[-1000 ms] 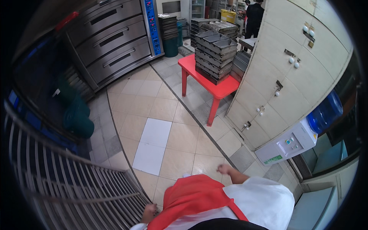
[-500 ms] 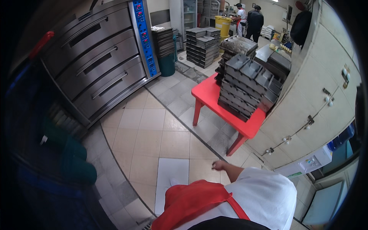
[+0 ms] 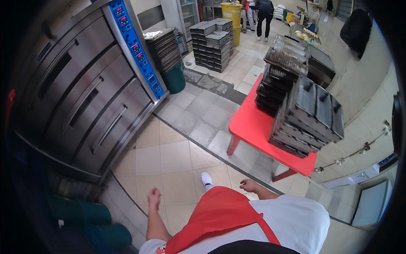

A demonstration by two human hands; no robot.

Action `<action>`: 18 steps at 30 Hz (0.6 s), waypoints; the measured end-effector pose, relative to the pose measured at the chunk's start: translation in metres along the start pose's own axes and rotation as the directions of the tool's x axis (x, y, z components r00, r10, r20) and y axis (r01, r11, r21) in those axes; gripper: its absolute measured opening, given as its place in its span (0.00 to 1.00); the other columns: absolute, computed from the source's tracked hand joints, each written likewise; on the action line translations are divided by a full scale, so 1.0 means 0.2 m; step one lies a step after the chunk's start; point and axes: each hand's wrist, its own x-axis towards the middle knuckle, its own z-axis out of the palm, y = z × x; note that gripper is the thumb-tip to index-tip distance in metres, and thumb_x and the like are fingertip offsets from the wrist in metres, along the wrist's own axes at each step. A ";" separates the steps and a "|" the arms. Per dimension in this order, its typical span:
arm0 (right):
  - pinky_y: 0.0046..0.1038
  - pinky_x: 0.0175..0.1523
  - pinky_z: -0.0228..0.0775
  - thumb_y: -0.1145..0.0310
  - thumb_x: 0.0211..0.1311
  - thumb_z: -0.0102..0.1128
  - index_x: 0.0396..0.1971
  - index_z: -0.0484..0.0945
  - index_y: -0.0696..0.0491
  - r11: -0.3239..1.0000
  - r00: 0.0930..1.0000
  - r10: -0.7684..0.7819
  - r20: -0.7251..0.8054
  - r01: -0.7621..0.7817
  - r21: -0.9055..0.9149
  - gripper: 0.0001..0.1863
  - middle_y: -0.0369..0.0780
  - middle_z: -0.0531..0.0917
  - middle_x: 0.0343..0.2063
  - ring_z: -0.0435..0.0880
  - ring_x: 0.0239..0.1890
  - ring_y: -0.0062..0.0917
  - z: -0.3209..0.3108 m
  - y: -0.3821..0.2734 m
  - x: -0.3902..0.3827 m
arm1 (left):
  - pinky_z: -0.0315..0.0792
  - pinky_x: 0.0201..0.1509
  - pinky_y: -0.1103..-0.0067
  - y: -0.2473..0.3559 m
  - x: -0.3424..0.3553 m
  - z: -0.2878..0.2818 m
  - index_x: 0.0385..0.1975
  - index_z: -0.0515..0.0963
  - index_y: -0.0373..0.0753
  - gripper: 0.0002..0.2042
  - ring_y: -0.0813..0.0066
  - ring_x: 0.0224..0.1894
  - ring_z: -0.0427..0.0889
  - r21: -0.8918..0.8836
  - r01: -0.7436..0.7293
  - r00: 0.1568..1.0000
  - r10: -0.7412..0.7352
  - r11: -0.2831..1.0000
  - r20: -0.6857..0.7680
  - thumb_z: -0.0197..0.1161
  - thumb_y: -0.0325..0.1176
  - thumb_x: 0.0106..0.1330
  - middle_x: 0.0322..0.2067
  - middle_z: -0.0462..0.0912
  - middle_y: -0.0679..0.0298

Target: The person places portions of dough onto metal trays by hand and then slides the loaded trays into a large commercial oven.

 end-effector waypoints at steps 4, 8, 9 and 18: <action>0.35 0.52 0.76 0.54 0.56 0.63 0.52 0.78 0.58 0.947 0.965 -0.257 0.046 0.261 -0.189 0.29 0.48 0.85 0.44 0.85 0.46 0.38 -0.23 -0.66 0.62 | 0.71 0.30 0.77 -0.02 0.26 0.14 0.49 0.78 0.39 0.17 0.75 0.33 0.80 0.253 0.378 0.899 -0.418 0.891 0.130 0.64 0.39 0.64 0.33 0.82 0.65; 0.36 0.53 0.76 0.56 0.60 0.60 0.54 0.76 0.58 0.864 0.884 -0.457 0.095 0.467 -0.189 0.27 0.49 0.84 0.47 0.84 0.48 0.40 -0.67 -1.55 0.99 | 0.74 0.32 0.69 -0.09 0.53 0.03 0.46 0.79 0.41 0.13 0.69 0.37 0.81 0.639 0.086 0.887 -0.351 0.764 0.301 0.61 0.39 0.66 0.33 0.82 0.62; 0.36 0.54 0.76 0.57 0.60 0.60 0.55 0.75 0.59 0.853 0.869 -0.486 0.088 0.494 -0.165 0.27 0.50 0.83 0.49 0.84 0.49 0.41 -0.78 -1.74 1.08 | 0.74 0.33 0.67 -0.07 0.60 0.06 0.45 0.79 0.41 0.13 0.67 0.37 0.82 0.813 -0.444 0.853 -0.100 0.377 0.512 0.61 0.39 0.66 0.32 0.81 0.61; 0.37 0.56 0.74 0.56 0.60 0.61 0.57 0.74 0.58 0.923 0.946 -0.321 -0.030 0.306 -0.234 0.29 0.49 0.83 0.49 0.83 0.50 0.42 -1.33 -1.98 2.33 | 0.75 0.31 0.66 0.54 2.07 0.47 0.39 0.79 0.39 0.11 0.66 0.34 0.82 0.690 -0.239 0.899 -0.113 0.683 0.423 0.60 0.39 0.67 0.30 0.81 0.59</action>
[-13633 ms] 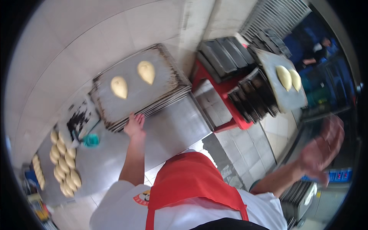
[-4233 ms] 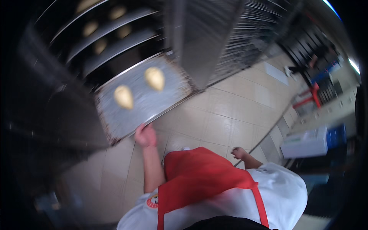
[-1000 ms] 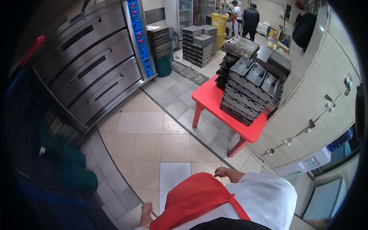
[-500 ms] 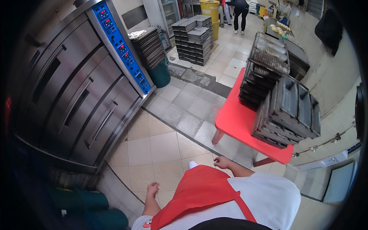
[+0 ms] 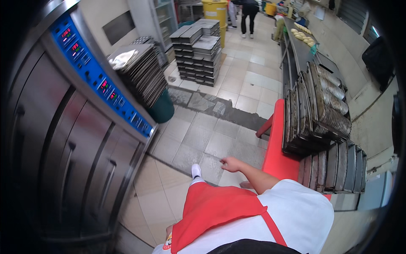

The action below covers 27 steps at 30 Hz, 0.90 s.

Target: The person places portions of dough onto metal trays by hand and then slides the loaded trays into a large commercial oven.

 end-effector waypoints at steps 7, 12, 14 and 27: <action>0.34 0.56 0.73 0.58 0.59 0.61 0.56 0.76 0.57 0.894 0.921 0.385 -0.061 -0.356 0.272 0.27 0.47 0.84 0.46 0.83 0.50 0.38 -0.53 0.21 0.16 | 0.71 0.24 0.71 1.24 1.69 -0.96 0.33 0.79 0.34 0.13 0.73 0.20 0.77 -0.159 0.122 0.984 -0.099 0.980 0.147 0.60 0.40 0.65 0.21 0.80 0.60; 0.33 0.54 0.74 0.58 0.58 0.62 0.55 0.76 0.59 0.717 0.710 0.618 -0.339 -0.330 0.614 0.28 0.49 0.84 0.44 0.83 0.48 0.38 -0.90 0.39 0.32 | 0.75 0.38 0.78 2.65 2.58 -1.56 0.51 0.76 0.30 0.17 0.76 0.35 0.79 -0.389 -0.255 0.960 0.279 0.885 0.007 0.62 0.34 0.67 0.40 0.83 0.59; 0.33 0.55 0.74 0.59 0.58 0.62 0.55 0.76 0.60 0.705 0.678 0.648 -0.348 -0.361 0.611 0.28 0.49 0.84 0.45 0.83 0.49 0.38 -0.99 0.57 0.42 | 0.75 0.43 0.79 3.14 2.82 -1.60 0.52 0.75 0.30 0.18 0.77 0.36 0.79 -0.386 -0.317 0.941 0.339 0.866 -0.014 0.62 0.34 0.68 0.43 0.82 0.61; 0.34 0.61 0.70 0.58 0.65 0.61 0.63 0.69 0.55 0.748 0.791 0.302 -0.532 0.149 0.647 0.29 0.44 0.72 0.61 0.76 0.60 0.32 -3.36 1.06 1.27 | 0.67 0.26 0.85 5.73 3.14 -0.65 0.45 0.75 0.33 0.17 0.78 0.23 0.76 -0.573 -0.134 0.884 0.359 0.809 0.301 0.58 0.43 0.71 0.33 0.81 0.62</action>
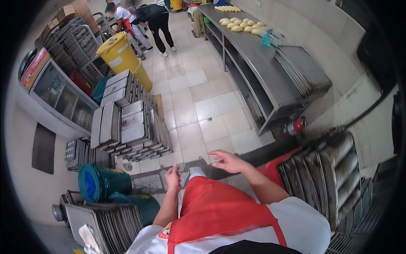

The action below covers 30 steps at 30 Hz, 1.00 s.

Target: The person places portions of dough onto metal trays by hand and then slides the loaded trays into a large commercial oven.

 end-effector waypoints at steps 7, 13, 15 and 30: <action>0.44 0.68 0.58 0.59 0.62 0.60 0.60 0.73 0.51 0.626 0.763 -0.639 0.101 0.591 -0.509 0.27 0.45 0.69 0.65 0.67 0.65 0.47 -0.56 -0.29 1.13 | 0.62 0.62 0.71 1.02 0.60 1.33 0.65 0.65 0.36 0.40 0.71 0.59 0.69 -0.425 0.427 0.476 0.202 0.798 0.856 0.35 0.68 0.70 0.56 0.74 0.59; 0.47 0.72 0.49 0.53 0.58 0.60 0.66 0.67 0.47 0.424 0.877 -0.456 -0.155 0.060 -0.904 0.35 0.46 0.64 0.69 0.57 0.71 0.48 -1.66 -0.23 1.55 | 0.57 0.70 0.70 1.79 1.03 2.06 0.71 0.56 0.35 0.42 0.65 0.69 0.63 -0.281 0.618 0.310 0.100 0.734 0.945 0.33 0.68 0.71 0.65 0.68 0.55; 0.49 0.72 0.49 0.49 0.61 0.60 0.68 0.64 0.47 0.699 0.704 -0.431 -0.564 -0.134 -0.703 0.37 0.44 0.59 0.71 0.58 0.72 0.44 -2.06 -0.07 1.55 | 0.52 0.73 0.68 2.08 1.08 2.31 0.72 0.51 0.35 0.41 0.63 0.73 0.57 -0.256 0.222 0.193 0.215 0.941 0.957 0.37 0.64 0.72 0.69 0.62 0.54; 0.32 0.63 0.66 0.52 0.72 0.52 0.65 0.66 0.54 0.812 0.655 -0.112 -0.747 0.493 0.311 0.29 0.43 0.70 0.63 0.73 0.62 0.31 -3.57 -0.22 2.33 | 0.65 0.64 0.63 2.84 2.98 3.99 0.62 0.68 0.37 0.28 0.47 0.60 0.71 0.245 -0.960 0.279 0.511 0.135 0.813 0.65 0.40 0.64 0.55 0.74 0.46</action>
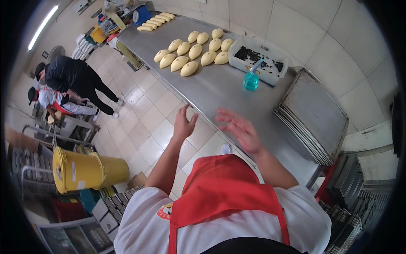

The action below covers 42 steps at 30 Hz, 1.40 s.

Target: The person places portions of dough onto metal trays by hand and then slides the loaded trays into a large commercial oven.

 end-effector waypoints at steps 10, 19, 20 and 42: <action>0.30 0.52 0.74 0.60 0.64 0.62 0.64 0.68 0.53 0.743 0.814 0.030 -0.580 -0.406 -0.531 0.30 0.48 0.71 0.60 0.82 0.47 0.29 -0.53 0.49 1.39 | 0.67 0.67 0.64 -0.29 1.36 -0.02 0.70 0.57 0.53 0.45 0.46 0.66 0.66 0.319 -0.287 0.871 0.108 0.903 0.479 0.74 0.38 0.50 0.67 0.60 0.48; 0.38 0.63 0.69 0.48 0.56 0.62 0.68 0.60 0.50 0.220 0.605 0.072 -0.793 -0.785 -0.579 0.43 0.55 0.63 0.63 0.73 0.61 0.43 -0.65 0.69 2.26 | 0.73 0.62 0.66 -0.47 1.95 0.22 0.66 0.65 0.63 0.43 0.51 0.62 0.72 0.285 -0.615 0.506 0.091 0.736 0.858 0.76 0.37 0.45 0.68 0.58 0.51; 0.38 0.63 0.69 0.48 0.55 0.63 0.69 0.59 0.50 0.143 0.591 0.104 -0.800 -0.805 -0.576 0.44 0.56 0.62 0.64 0.73 0.61 0.43 -0.61 0.67 2.34 | 0.74 0.60 0.65 -0.53 1.96 0.21 0.66 0.65 0.61 0.42 0.51 0.61 0.73 0.278 -0.604 0.517 0.102 0.747 0.850 0.76 0.36 0.46 0.67 0.60 0.51; 0.31 0.65 0.64 0.70 0.46 0.72 0.70 0.56 0.45 0.938 0.759 -0.223 -0.612 0.339 0.078 0.49 0.37 0.66 0.62 0.69 0.63 0.27 -0.50 -0.21 0.90 | 0.75 0.57 0.69 0.24 1.18 -0.14 0.61 0.61 0.39 0.39 0.63 0.55 0.74 -0.639 0.284 0.796 0.195 0.715 0.573 0.76 0.23 0.48 0.59 0.66 0.54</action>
